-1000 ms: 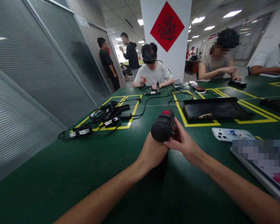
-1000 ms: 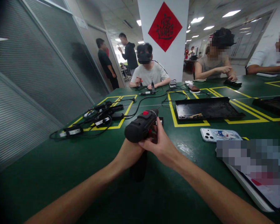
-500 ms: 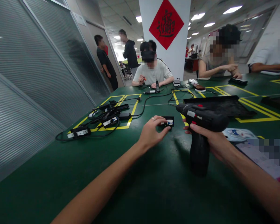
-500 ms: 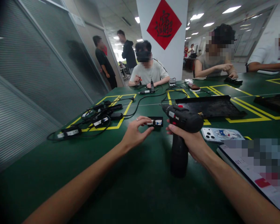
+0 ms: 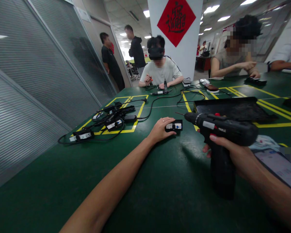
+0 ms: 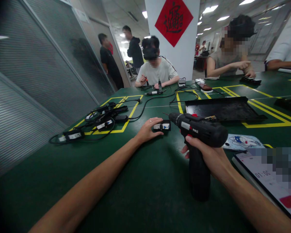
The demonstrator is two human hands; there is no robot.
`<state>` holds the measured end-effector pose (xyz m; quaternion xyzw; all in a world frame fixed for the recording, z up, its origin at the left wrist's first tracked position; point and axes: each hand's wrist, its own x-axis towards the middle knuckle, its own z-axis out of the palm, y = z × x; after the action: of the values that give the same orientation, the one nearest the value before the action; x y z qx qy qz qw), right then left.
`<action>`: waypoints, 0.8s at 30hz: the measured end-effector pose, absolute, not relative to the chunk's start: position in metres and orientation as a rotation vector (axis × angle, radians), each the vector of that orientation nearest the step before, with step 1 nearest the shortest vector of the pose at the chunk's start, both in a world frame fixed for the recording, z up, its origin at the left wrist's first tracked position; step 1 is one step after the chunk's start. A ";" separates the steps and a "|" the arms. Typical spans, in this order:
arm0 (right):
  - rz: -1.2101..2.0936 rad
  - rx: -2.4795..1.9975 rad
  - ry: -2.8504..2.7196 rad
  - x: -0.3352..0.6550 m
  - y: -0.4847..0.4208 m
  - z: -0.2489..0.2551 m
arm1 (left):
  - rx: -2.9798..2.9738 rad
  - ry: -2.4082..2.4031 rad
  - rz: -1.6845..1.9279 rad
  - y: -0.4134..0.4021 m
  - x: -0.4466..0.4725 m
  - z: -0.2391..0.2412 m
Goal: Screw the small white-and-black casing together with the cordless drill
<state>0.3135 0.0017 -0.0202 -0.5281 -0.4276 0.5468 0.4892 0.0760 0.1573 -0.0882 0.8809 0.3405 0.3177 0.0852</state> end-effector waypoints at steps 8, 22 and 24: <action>1.294 -1.287 -1.061 0.311 -0.004 -0.017 | 2.620 1.024 0.965 0.164 0.069 -0.093; 1.402 -1.361 -0.934 0.302 -0.013 -0.015 | 2.696 1.050 1.029 0.158 0.063 -0.092; 1.456 -1.342 -0.896 0.303 -0.013 -0.013 | 2.710 1.026 0.998 0.157 0.064 -0.092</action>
<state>0.3027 -0.0134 -0.0131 -0.5467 -0.3650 0.5927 0.4654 0.0644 0.1575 -0.0924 0.8836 0.3344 0.3254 0.0384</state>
